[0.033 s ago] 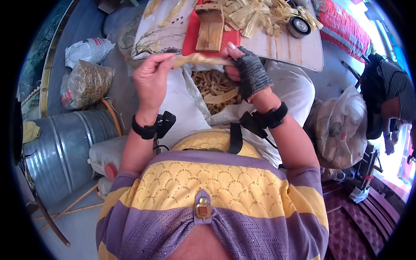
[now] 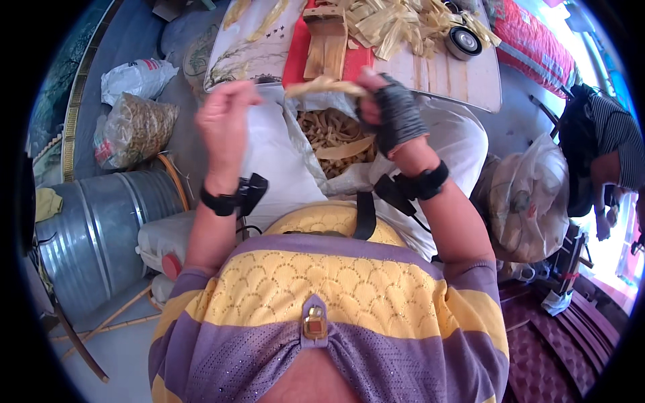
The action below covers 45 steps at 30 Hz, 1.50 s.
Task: The person takes long strips of dried plant material from a bag and twists them by hand into small knotted shapes, placing the finished pieces onto a wooden block on the table.
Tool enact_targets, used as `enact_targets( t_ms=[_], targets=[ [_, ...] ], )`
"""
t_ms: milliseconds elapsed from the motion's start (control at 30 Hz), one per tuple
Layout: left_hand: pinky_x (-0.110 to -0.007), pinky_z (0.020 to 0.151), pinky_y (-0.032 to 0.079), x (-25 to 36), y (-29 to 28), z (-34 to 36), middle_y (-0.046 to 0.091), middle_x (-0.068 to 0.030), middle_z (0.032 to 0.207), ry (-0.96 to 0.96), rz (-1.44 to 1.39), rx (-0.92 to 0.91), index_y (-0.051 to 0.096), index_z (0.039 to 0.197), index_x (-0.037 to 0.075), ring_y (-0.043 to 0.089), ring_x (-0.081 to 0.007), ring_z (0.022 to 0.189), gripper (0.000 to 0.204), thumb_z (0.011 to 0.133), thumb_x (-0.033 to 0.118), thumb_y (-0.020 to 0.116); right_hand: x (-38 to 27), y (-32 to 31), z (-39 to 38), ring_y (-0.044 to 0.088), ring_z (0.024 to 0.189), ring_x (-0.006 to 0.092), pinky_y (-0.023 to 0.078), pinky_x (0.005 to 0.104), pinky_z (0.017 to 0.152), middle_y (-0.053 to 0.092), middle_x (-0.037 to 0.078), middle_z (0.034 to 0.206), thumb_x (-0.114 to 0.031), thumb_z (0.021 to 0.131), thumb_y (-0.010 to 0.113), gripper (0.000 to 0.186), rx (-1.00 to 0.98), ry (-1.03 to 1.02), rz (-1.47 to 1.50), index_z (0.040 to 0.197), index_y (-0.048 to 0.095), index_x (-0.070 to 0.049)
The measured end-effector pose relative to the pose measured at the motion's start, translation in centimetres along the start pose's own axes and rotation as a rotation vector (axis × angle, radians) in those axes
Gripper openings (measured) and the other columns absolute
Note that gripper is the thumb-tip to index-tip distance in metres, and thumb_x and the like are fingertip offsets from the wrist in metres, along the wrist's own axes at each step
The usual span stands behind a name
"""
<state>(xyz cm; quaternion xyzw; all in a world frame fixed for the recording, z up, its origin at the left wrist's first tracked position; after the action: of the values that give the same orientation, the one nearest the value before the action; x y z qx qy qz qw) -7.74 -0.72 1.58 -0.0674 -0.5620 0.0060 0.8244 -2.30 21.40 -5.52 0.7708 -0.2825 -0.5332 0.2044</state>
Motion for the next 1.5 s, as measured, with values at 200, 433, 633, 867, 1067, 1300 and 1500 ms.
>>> enact_targets(
  t_ms=[200, 433, 633, 867, 1067, 1300, 1500],
  targets=[
    [-0.028, 0.079, 0.045, 1.8, 0.2, 0.0, 0.06, -0.0087, 0.099, 0.143, 0.302, -0.097, 0.059, 0.103, 0.002, 0.057, -0.018, 0.09, 0.031, 0.074, 0.008, 0.068, -0.6, -0.9, 0.7, 0.041, 0.042, 0.0099, 0.032, 0.0241, 0.04, 0.044, -0.001, 0.052, -0.026, 0.085, 0.054, 0.019, 0.086, -0.14, -0.442, 0.08, 0.055, -0.008],
    [-0.039, 0.078, 0.044, 2.4, 7.1, -3.3, 0.052, -0.0117, 0.103, 0.278, 0.691, -0.609, 0.052, 0.108, 0.005, 0.053, -0.0324, 0.092, 0.04, 0.07, 0.003, 0.064, 1.0, 3.9, -0.6, 0.056, 0.068, 0.018, 0.045, 0.0299, 0.065, 0.059, 0.011, 0.071, -0.025, 0.081, 0.058, 0.026, -0.131, -0.478, -0.814, 0.085, 0.059, 0.0],
    [-0.035, 0.072, 0.045, -1.1, 7.2, -4.1, 0.051, -0.013, 0.095, 0.148, 0.458, -0.644, 0.053, 0.101, 0.007, 0.055, -0.0289, 0.086, 0.026, 0.077, -0.002, 0.057, 1.7, 4.3, -0.8, 0.054, 0.07, 0.0132, 0.044, 0.0278, 0.068, 0.057, 0.006, 0.073, -0.022, 0.08, 0.061, 0.022, -0.148, -0.197, -0.623, 0.083, 0.057, 0.0],
    [-0.035, 0.055, 0.04, 0.1, 5.4, -1.8, 0.048, -0.0049, 0.068, 0.77, 0.708, -0.444, 0.052, 0.081, 0.011, 0.053, -0.0235, 0.065, 0.012, 0.071, 0.009, 0.058, -0.2, 7.6, -2.2, 0.048, 0.068, 0.0091, 0.043, 0.0244, 0.065, 0.052, 0.002, 0.07, -0.01, 0.077, 0.062, 0.013, -0.205, -0.409, -0.598, 0.084, 0.055, -0.002],
    [-0.032, 0.056, 0.042, -1.9, 6.0, 0.7, 0.051, -0.0053, 0.069, 0.481, 0.606, -0.475, 0.052, 0.085, 0.006, 0.054, -0.0222, 0.063, 0.006, 0.081, 0.011, 0.053, -1.4, 7.2, -1.3, 0.049, 0.063, 0.0112, 0.043, 0.0266, 0.061, 0.053, 0.004, 0.068, -0.011, 0.078, 0.061, 0.014, -0.127, -0.562, -0.645, 0.086, 0.055, -0.002],
    [-0.023, 0.065, 0.043, -5.2, 7.4, 2.2, 0.055, -0.0027, 0.078, -0.358, -0.155, -0.616, 0.052, 0.104, 0.007, 0.054, -0.0117, 0.073, 0.016, 0.09, 0.013, 0.049, -3.8, 2.2, 3.7, 0.054, 0.062, 0.0148, 0.044, 0.0276, 0.06, 0.057, 0.008, 0.064, -0.019, 0.075, 0.067, 0.021, 0.145, -0.485, -0.952, 0.083, 0.06, -0.001],
    [-0.028, 0.061, 0.046, -1.5, 7.0, 3.9, 0.053, -0.0051, 0.073, 0.436, 0.741, -0.396, 0.053, 0.107, 0.012, 0.055, -0.0136, 0.066, 0.019, 0.089, 0.017, 0.051, -4.4, 2.6, 4.4, 0.055, 0.063, 0.0178, 0.045, 0.029, 0.062, 0.058, 0.01, 0.065, -0.022, 0.075, 0.065, 0.024, 0.195, -0.486, -0.996, 0.083, 0.061, 0.0]
  ],
)
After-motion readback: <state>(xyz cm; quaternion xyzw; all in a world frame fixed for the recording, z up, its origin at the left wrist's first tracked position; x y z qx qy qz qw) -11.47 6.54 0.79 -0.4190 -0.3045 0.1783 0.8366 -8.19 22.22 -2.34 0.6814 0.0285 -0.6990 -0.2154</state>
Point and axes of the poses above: each hand's wrist, its own z-axis towards the middle knuckle, its own y-axis out of the palm, x = y × z, the point moved 7 cm from there along z, towards the middle knuckle
